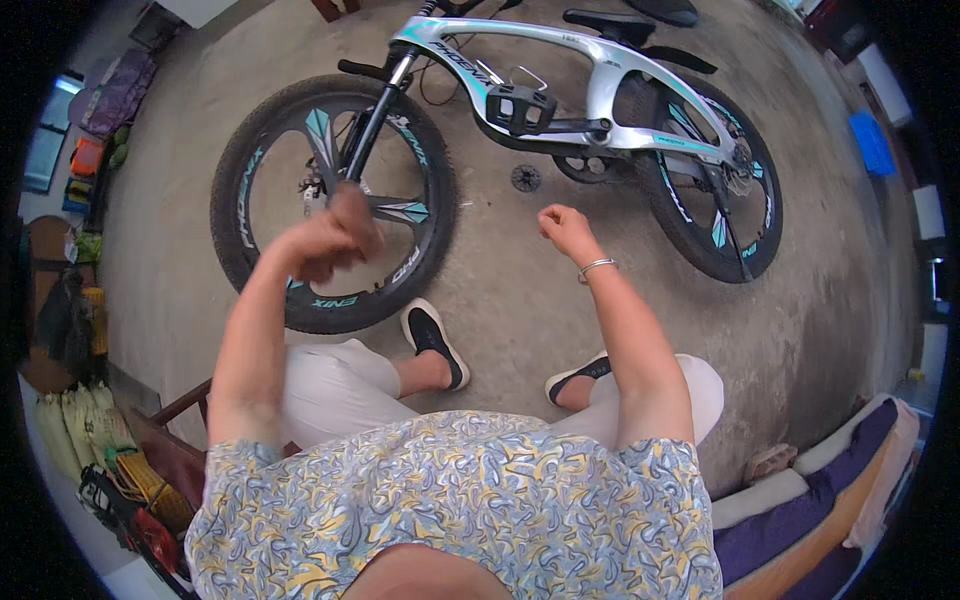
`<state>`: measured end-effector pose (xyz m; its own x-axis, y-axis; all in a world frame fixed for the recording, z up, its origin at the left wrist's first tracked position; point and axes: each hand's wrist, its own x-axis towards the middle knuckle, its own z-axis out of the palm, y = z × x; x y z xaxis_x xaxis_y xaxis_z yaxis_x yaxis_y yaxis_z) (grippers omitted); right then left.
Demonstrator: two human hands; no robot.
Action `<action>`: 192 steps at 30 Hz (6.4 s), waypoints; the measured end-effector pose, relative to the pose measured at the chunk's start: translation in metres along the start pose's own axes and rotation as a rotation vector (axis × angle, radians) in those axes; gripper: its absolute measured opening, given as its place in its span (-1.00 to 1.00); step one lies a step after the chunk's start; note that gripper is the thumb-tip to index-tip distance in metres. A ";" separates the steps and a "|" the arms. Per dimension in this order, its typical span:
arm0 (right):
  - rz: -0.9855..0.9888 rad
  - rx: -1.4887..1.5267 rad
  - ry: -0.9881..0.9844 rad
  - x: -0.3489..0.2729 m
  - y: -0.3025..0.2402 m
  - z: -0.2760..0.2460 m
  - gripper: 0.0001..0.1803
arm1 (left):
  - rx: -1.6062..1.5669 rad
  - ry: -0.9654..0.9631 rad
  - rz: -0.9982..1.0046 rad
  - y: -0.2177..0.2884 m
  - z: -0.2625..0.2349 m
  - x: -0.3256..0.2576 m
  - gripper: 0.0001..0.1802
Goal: Cleaning and wiping down parts of a bicycle with a cloth.
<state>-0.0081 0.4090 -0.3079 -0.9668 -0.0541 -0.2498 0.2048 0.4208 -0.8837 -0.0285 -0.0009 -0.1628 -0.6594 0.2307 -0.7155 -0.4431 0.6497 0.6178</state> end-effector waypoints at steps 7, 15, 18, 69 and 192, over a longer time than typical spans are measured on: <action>0.254 -0.524 0.136 0.003 0.071 -0.011 -0.73 | 0.705 -0.288 0.103 0.006 0.064 0.030 -0.50; 0.235 -0.599 0.110 0.100 0.085 0.022 -0.47 | 0.744 -0.182 0.235 0.012 0.061 0.088 -0.27; 0.069 -0.710 0.145 0.134 0.103 0.038 -0.40 | 0.824 -0.206 0.222 0.026 0.060 0.094 -0.25; -0.400 -0.187 -0.263 0.088 -0.165 0.241 -0.34 | 0.466 0.590 -0.365 -0.086 -0.034 0.036 -0.57; 0.376 1.140 0.760 0.113 0.084 -0.166 -0.81 | -1.760 0.517 0.231 -0.001 -0.004 0.249 -0.48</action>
<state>-0.1255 0.5888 -0.3448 -0.5986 0.5415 -0.5903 0.1203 -0.6678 -0.7346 -0.1950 0.0525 -0.3405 -0.7388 -0.2436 -0.6283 -0.1487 -0.8505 0.5045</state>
